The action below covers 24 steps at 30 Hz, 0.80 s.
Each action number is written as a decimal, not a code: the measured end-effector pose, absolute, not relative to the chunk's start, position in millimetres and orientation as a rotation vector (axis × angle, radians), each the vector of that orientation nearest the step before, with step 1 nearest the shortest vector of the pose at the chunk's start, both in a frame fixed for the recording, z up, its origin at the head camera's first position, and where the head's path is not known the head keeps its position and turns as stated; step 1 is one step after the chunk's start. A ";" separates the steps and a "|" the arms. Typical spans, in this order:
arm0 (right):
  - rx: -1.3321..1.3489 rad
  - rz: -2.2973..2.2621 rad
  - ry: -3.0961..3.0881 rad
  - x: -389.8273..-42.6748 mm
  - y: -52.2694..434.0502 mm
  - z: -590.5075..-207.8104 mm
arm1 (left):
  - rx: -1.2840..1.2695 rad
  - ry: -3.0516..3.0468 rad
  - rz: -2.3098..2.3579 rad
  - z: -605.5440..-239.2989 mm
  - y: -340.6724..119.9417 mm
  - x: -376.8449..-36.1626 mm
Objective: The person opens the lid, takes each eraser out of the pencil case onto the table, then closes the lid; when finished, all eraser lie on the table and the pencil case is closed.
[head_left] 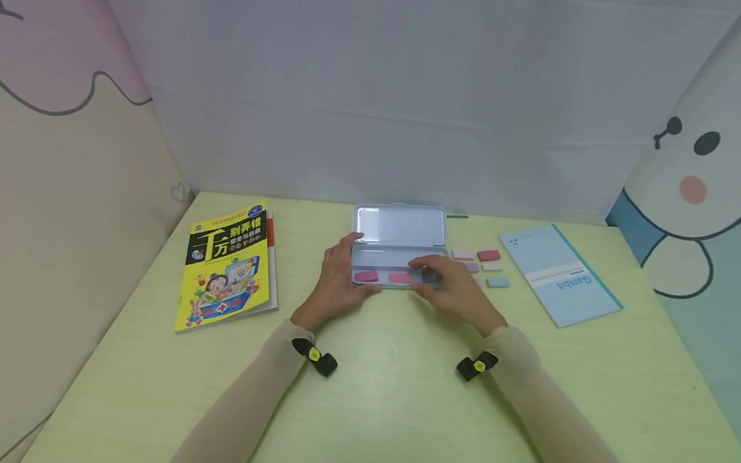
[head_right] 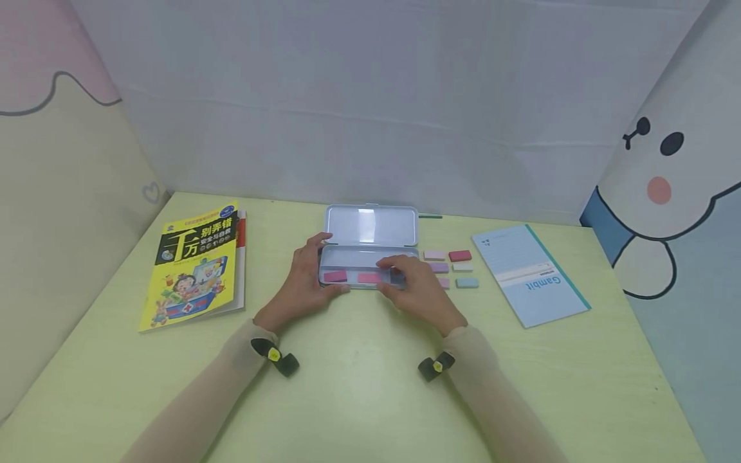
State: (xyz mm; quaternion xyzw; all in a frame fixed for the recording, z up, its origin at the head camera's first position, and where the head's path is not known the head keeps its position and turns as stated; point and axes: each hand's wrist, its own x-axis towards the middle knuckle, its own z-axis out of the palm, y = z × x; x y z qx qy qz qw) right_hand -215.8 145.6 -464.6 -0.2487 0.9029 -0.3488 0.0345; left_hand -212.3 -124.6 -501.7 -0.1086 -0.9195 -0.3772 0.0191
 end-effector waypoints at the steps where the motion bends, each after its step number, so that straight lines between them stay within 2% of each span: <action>1: -0.776 -1.064 2.774 -216.2 145.2 -464.4 | -0.338 -2.854 -1.169 -501.7 -124.3 -212.4; 10: -0.842 -0.960 2.800 -218.2 140.9 -464.2 | -0.328 -2.857 -1.166 -501.7 -123.7 -212.4; 24: -0.798 -1.010 2.837 -218.0 132.3 -466.1 | -0.324 -2.863 -1.165 -501.6 -123.8 -211.9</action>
